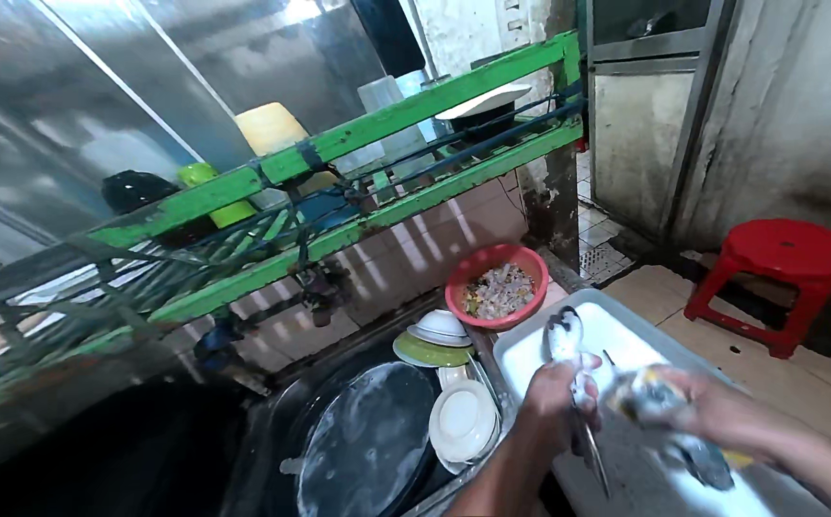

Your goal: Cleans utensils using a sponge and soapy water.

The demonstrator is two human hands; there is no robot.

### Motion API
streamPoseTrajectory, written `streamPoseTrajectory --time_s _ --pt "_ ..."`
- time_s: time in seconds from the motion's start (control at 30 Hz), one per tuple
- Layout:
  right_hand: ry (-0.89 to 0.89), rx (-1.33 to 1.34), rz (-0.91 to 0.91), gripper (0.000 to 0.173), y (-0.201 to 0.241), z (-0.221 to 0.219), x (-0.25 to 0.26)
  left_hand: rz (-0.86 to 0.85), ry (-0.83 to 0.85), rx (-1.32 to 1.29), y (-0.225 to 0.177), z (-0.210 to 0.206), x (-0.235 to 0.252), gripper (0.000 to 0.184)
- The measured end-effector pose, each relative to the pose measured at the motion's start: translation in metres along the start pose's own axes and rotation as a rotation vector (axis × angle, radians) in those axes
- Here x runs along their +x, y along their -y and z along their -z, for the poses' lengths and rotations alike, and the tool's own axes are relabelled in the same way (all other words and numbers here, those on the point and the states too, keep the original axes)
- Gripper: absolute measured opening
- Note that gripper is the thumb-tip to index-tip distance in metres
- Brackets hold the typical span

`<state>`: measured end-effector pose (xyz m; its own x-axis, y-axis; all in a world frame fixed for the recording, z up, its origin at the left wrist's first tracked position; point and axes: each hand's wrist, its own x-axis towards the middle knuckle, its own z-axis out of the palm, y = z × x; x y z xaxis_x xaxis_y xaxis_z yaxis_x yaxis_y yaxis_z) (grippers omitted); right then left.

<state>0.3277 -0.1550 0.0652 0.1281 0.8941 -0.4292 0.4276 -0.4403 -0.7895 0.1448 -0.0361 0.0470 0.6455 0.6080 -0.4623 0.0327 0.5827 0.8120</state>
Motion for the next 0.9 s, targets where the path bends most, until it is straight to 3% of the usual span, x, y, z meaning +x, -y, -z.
streamPoseTrajectory --time_s 0.1,0.17,0.27,0.33,0.43,0.63,0.77,0.9 --pt "-0.233 0.346 0.039 0.055 0.021 0.007 -0.004 0.096 0.137 0.157 0.012 -0.012 -0.011 0.033" --pt "-0.381 0.422 0.008 0.050 0.027 0.004 -0.002 0.108 0.164 0.177 0.015 -0.020 -0.016 0.033" --pt "-0.551 0.495 0.003 0.047 0.018 -0.005 0.006 0.060 -0.013 0.143 0.010 -0.029 -0.018 0.022" --pt "-0.543 0.402 0.043 0.050 0.009 -0.017 0.010 0.003 -0.112 0.198 0.010 -0.033 -0.017 0.009" --pt "-0.459 0.110 0.057 0.056 0.009 -0.024 0.012 -0.091 -0.150 0.309 0.022 -0.036 -0.015 0.012" --pt "-0.662 0.039 0.032 0.050 0.014 -0.021 0.023 -0.103 -0.253 0.425 0.024 -0.044 -0.011 0.027" --pt "-0.402 -0.117 -0.034 0.057 0.023 -0.025 0.018 -0.182 -0.227 0.519 0.024 -0.037 -0.016 0.034" --pt "-0.647 -0.105 0.021 0.048 0.009 0.004 0.034 -0.077 -0.216 0.418 0.031 -0.033 -0.016 0.024"
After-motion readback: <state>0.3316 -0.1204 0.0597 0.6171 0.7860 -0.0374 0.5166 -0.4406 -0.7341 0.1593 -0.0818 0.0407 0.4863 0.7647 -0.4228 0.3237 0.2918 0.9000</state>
